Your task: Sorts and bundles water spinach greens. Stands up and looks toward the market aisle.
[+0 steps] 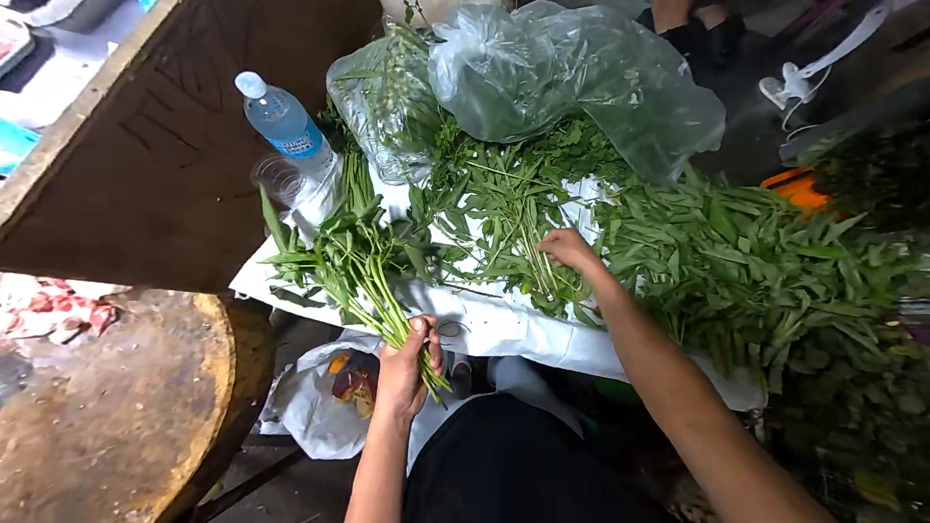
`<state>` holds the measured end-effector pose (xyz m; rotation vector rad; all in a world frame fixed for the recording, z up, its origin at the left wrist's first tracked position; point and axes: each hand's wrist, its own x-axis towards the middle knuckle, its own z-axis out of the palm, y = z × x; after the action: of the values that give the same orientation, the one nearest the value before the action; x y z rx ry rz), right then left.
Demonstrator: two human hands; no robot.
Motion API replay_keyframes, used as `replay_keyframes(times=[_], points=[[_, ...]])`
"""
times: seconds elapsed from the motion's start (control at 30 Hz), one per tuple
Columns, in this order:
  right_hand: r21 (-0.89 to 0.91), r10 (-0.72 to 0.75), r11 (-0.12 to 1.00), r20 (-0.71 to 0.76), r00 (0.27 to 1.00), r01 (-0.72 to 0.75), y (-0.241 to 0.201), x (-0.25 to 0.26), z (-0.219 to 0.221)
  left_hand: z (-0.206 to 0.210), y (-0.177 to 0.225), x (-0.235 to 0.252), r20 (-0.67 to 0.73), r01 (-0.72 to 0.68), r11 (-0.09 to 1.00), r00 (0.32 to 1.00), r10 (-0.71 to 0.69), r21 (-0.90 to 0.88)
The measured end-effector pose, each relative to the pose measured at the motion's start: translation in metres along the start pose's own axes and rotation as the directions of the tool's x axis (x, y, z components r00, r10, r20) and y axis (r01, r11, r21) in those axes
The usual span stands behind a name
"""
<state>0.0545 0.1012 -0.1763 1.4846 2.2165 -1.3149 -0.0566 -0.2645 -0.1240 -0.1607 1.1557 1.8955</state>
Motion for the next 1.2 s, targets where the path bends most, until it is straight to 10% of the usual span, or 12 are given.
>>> replay_keyframes(times=[0.2, 0.37, 0.83, 1.2], points=[[0.456, -0.023, 0.884, -0.184, 0.983, 0.106, -0.01, -0.039, -0.015, -0.004, -0.001, 0.001, 0.006, -0.009, 1.0, 1.0, 0.009, -0.03], [0.039, -0.059, 0.997, -0.166, 0.984, 0.067, -0.005, -0.014, 0.028, 0.009, 0.003, 0.006, 0.01, 0.018, 1.0, 1.0, -0.019, 0.016], [-0.467, -0.157, 0.883, -0.18, 0.971, 0.056, -0.018, -0.004, 0.032, 0.004, -0.002, -0.001, 0.019, 0.012, 0.999, 1.0, -0.012, 0.039], [-0.256, -0.214, 0.951, -0.145, 0.966, 0.172, -0.056, -0.069, -0.107, 0.002, 0.006, 0.003, 0.02, 0.027, 0.999, 0.999, -0.028, 0.018]])
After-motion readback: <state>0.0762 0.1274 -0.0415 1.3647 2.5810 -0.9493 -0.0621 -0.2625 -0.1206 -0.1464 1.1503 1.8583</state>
